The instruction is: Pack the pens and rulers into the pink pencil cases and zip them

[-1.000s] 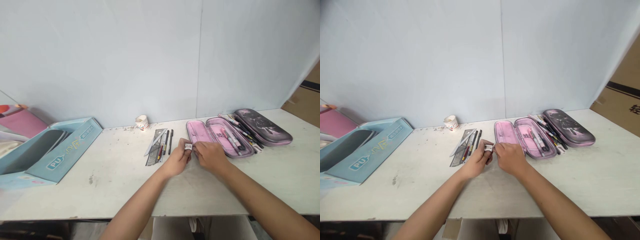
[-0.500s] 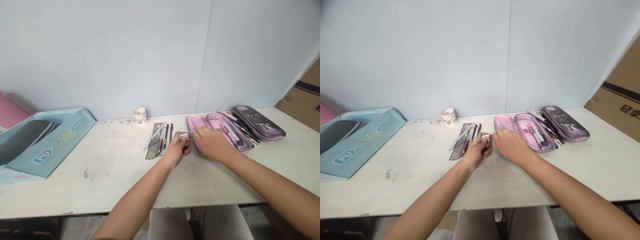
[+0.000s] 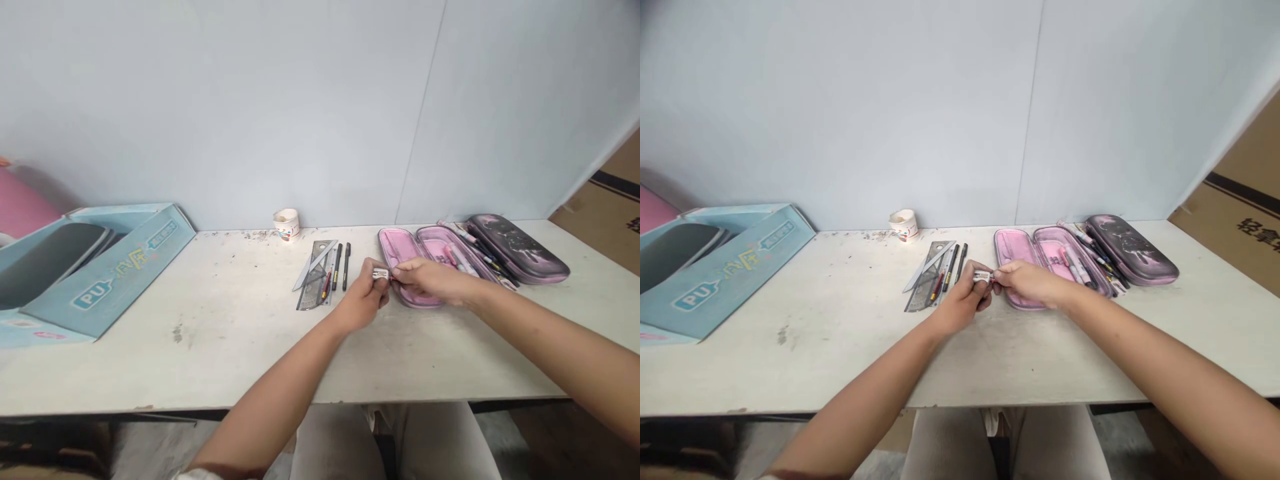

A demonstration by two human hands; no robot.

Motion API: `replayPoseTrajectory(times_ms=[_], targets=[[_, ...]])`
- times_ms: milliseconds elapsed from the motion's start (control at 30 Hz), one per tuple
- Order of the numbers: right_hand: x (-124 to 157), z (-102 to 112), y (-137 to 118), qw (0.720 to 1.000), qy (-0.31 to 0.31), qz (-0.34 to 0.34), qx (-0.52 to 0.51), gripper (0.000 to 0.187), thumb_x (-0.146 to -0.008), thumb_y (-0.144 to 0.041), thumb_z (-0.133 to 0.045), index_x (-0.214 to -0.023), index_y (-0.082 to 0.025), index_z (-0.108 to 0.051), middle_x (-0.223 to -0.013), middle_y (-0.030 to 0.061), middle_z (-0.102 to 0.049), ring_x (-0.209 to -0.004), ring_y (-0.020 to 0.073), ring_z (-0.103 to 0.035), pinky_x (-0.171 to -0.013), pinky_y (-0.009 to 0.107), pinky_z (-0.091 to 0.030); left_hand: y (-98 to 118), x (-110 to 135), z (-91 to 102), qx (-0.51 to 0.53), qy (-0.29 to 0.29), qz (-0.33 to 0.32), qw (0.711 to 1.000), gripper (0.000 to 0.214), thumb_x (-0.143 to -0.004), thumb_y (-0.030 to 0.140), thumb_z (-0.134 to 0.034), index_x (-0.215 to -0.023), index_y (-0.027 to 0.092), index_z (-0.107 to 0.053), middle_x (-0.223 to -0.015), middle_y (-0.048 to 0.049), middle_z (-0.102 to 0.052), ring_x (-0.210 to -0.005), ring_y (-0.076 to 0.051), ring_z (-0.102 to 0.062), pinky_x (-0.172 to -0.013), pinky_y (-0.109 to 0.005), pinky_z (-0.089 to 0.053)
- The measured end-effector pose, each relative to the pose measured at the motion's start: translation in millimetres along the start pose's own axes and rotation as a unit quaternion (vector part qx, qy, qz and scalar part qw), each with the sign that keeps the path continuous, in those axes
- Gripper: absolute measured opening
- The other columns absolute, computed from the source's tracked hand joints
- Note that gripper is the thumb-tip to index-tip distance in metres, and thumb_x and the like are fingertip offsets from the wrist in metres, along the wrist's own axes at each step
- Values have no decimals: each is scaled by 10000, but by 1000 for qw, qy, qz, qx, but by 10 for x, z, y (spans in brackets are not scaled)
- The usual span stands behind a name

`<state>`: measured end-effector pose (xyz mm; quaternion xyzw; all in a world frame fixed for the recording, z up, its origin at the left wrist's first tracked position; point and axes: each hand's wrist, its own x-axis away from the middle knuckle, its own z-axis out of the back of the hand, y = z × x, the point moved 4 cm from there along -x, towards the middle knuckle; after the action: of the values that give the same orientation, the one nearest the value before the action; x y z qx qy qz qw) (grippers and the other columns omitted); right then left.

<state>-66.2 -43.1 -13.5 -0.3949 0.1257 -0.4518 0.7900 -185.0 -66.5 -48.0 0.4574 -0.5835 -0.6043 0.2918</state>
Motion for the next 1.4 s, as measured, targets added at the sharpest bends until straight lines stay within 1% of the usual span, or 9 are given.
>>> replayPoseTrajectory(times_ms=[133,267,433,567,667,767,1000,1233,1400], targets=[[103,-34,-238,883,194,164,395,225,-859,-189,-332,-865,-145,-552,-770,88,-568,-699,169,-483,-548,280,-272,13,-26,55,162,52,39,985,246,-821,398,-504,-833,199,-360,-632,67,-346,-419,-21,-291,-402,-151,-172],[138,-182,-318,789,201,256,521,262,-868,-168,-309,-926,-156,-565,-763,86,-582,-699,174,-485,-549,296,-226,72,12,60,214,45,62,974,242,-815,381,-512,-807,198,-354,-624,62,-339,-415,-24,-290,-399,-149,-158],[13,-56,-315,893,215,121,376,185,-821,-185,-372,-779,-156,-550,-634,52,-552,-566,136,-438,-519,277,-192,124,45,76,102,41,7,994,217,-849,394,-463,-905,217,-352,-637,70,-342,-431,-28,-323,-420,-160,-208],[-92,7,-246,996,53,32,63,306,-867,-291,-300,-639,-174,-469,-526,-18,-427,-471,89,-339,-492,237,-237,118,49,63,-5,34,-51,998,246,-862,438,-418,-927,214,-339,-710,55,-404,-459,-29,-353,-436,-173,-270],[-102,-3,-157,997,-24,-53,-58,297,-865,-324,-292,-653,-181,-443,-480,-52,-337,-410,75,-252,-446,229,-211,81,29,50,-42,40,-65,996,274,-854,461,-417,-913,204,-343,-748,40,-443,-470,-27,-353,-441,-175,-288],[-80,32,-192,993,70,13,93,294,-879,-305,-280,-714,-166,-481,-575,0,-465,-497,101,-388,-488,234,-254,37,-7,78,0,76,-28,997,248,-851,432,-439,-915,210,-349,-721,47,-436,-460,-30,-359,-425,-160,-264],[5,-148,-357,818,145,181,527,254,-832,-119,-310,-907,-133,-552,-849,129,-604,-757,211,-530,-540,278,-245,35,-20,117,170,101,30,980,179,-844,355,-468,-862,216,-356,-616,72,-351,-405,-27,-308,-401,-140,-195],[-78,8,-195,982,26,43,184,276,-870,-274,-335,-672,-163,-493,-579,11,-496,-513,104,-417,-517,235,-273,23,22,30,68,41,-1,997,184,-858,357,-456,-881,217,-339,-613,84,-358,-411,-25,-318,-416,-154,-241],[-34,37,-76,999,-27,-34,32,316,-890,-334,-284,-679,-175,-459,-506,-39,-375,-434,85,-310,-462,229,-243,-14,-7,-21,45,37,-1,998,184,-855,347,-466,-889,213,-345,-639,75,-391,-426,-25,-336,-421,-155,-273]])
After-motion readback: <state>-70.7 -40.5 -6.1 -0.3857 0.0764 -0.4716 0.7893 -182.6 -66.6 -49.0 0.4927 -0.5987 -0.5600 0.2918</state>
